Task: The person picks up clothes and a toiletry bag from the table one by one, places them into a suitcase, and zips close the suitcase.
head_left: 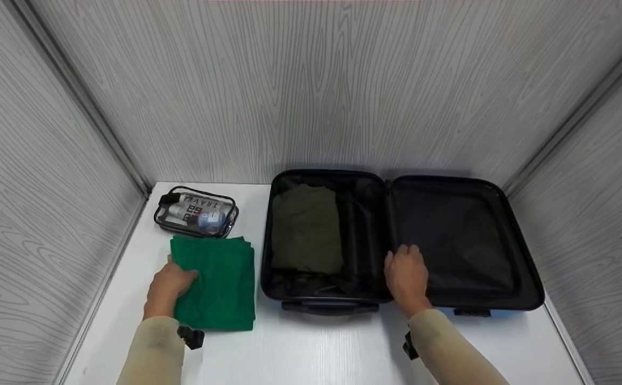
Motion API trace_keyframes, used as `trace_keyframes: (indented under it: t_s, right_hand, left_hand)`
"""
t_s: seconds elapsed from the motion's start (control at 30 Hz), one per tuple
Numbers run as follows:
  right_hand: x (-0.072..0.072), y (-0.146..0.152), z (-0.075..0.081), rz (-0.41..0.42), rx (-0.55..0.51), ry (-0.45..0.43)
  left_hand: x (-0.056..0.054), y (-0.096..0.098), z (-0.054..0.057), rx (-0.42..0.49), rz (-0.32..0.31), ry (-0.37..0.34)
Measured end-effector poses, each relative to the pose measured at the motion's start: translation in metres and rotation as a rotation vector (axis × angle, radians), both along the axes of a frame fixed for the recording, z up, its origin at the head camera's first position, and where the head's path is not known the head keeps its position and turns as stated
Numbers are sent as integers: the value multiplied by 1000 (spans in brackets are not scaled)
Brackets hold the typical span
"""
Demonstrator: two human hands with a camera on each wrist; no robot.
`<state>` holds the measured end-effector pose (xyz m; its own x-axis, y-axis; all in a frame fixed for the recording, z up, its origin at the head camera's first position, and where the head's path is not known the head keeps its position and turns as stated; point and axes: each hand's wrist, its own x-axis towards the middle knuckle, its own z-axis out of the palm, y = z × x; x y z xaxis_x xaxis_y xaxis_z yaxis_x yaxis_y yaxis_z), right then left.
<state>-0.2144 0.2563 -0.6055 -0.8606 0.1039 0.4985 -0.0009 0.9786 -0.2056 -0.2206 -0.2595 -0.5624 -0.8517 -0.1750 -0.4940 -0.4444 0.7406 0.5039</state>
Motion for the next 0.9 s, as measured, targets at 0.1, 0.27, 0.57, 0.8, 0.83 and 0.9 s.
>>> trace_keyframes:
  t_s: [0.1,0.27,0.57,0.8,0.83,0.9]
  right_hand:
    - [0,0,1,4,16,15]
    - [1,-1,2,-1,38,26]
    - [0,0,4,-10,-3,1]
    - [-3,-1,4,-14,-10,-1]
    - [-3,-2,3,-17,-9,-4]
    - [-2,-3,3,-25,-9,-8]
  left_hand:
    - [-1,1,5,27,-8,20]
    - [-3,9,18,8,-53,54]
    - [-4,30,51,-57,-149,216]
    - [-2,43,80,-37,-193,286]
    - [-1,45,83,-39,-198,295]
    - [1,48,91,-43,-204,311]
